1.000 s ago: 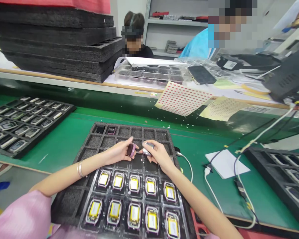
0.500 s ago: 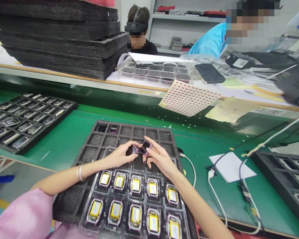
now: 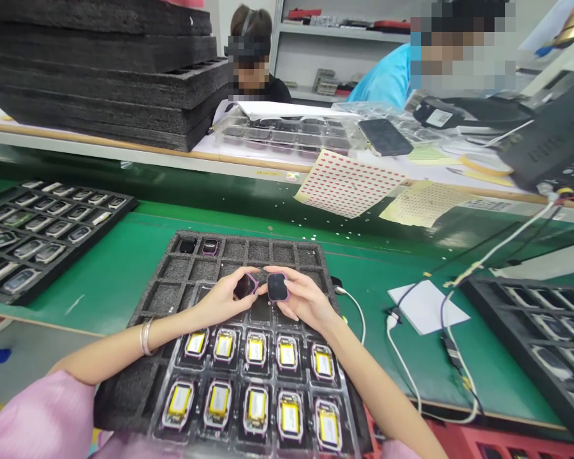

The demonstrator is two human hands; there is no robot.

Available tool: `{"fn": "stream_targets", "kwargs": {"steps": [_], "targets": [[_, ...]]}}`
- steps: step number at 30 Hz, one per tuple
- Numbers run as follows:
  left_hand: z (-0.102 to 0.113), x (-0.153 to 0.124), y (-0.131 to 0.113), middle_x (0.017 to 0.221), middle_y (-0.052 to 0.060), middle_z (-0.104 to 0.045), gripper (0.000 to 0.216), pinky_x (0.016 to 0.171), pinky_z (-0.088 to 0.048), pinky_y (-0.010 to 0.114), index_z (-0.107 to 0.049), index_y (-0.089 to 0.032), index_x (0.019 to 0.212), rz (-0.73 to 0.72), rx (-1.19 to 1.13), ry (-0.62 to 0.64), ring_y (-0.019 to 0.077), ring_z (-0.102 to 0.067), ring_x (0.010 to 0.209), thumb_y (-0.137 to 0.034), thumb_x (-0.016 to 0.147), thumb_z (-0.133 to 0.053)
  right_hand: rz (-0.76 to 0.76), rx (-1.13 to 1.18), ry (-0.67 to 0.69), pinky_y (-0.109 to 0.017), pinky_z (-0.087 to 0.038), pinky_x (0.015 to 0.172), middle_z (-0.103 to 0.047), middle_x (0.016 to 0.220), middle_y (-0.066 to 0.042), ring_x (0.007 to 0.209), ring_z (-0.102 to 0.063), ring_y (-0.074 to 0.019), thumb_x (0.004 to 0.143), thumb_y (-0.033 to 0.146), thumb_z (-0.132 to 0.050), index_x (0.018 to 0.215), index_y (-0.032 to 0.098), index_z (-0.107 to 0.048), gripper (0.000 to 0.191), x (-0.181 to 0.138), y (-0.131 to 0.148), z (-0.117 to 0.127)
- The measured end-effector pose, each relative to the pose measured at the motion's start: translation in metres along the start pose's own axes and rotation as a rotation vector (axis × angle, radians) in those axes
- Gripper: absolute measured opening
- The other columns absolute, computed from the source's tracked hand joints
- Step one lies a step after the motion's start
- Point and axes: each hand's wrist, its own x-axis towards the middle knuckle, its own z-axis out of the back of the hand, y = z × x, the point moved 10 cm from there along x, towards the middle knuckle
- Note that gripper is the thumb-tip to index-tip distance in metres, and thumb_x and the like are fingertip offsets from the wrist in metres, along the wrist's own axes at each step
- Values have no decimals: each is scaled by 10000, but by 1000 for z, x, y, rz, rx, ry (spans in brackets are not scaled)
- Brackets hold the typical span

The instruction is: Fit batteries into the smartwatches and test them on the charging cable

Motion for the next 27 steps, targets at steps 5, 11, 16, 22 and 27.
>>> {"fn": "stream_targets", "kwargs": {"steps": [5,11,16,22,27], "targets": [[3,-2,-5,897,17,-611,448,631,-450,244,-469,-185,1207,-40,32,-35,142,-553,704,-217,771,-567,-11,7,47,-223,-288,372,-693,978,-155,368,-421,-66,747,395,-642,1190,178,-539,504,-2,-2,-5],[3,-3,-9,919,21,-629,438,752,-451,283,-449,-186,1207,-60,38,6,168,-585,786,-224,783,-548,42,-31,14,-228,-350,393,-683,921,-121,423,-468,-85,746,358,-688,1173,173,-572,479,-2,-1,-4],[-1,-1,-4,932,42,-645,375,756,-452,296,-484,-156,1143,-16,-10,59,182,-597,811,-192,774,-543,43,-76,-78,-224,-390,400,-661,874,-86,477,-482,-96,779,288,-680,1143,174,-615,387,-2,-2,-2],[-8,4,12,984,44,-658,377,806,-449,299,-481,-169,1143,13,-72,56,185,-607,878,-165,771,-538,14,-124,-134,-224,-409,385,-571,667,-13,467,-470,-107,779,291,-687,1184,174,-606,430,2,-15,5],[-15,3,18,985,40,-660,373,822,-454,306,-493,-169,1144,18,-70,86,188,-611,889,-164,774,-536,-10,-133,-120,-216,-412,378,-511,619,14,455,-466,-102,786,310,-682,1198,175,-601,440,4,-22,5]]}}
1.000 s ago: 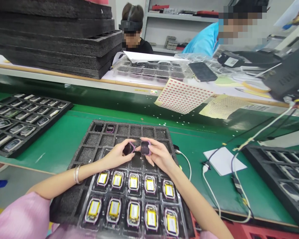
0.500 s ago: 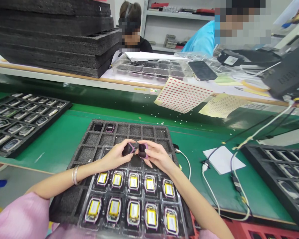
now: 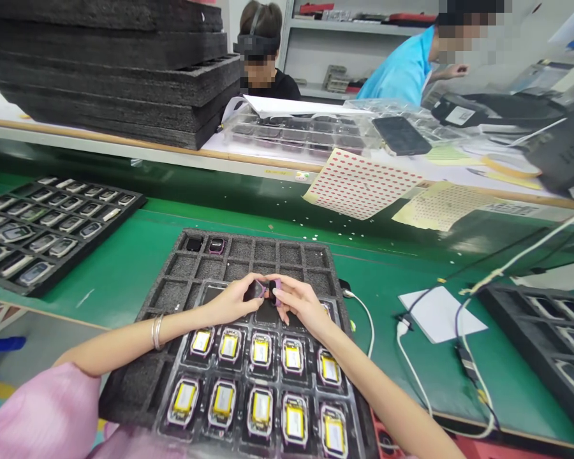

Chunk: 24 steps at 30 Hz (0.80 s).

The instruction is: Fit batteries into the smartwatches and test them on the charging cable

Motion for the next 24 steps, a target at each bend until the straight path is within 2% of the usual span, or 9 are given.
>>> {"fn": "stream_targets", "kwargs": {"steps": [17,24], "targets": [[-1,0,-3,1053,52,-654,372,901,-433,324,-520,-164,1168,-30,-28,5,199,-600,966,-176,797,-509,3,23,5,-203,-428,378,-570,704,-14,467,-482,-91,792,298,-681,1199,177,-595,434,0,-2,0],[-1,1,1,1081,53,-649,374,912,-425,327,-529,-167,1155,-19,-48,7,205,-594,988,-157,781,-518,-6,17,-7,-206,-428,382,-528,645,6,468,-475,-95,785,302,-681,1204,155,-589,453,0,-1,0]]}}
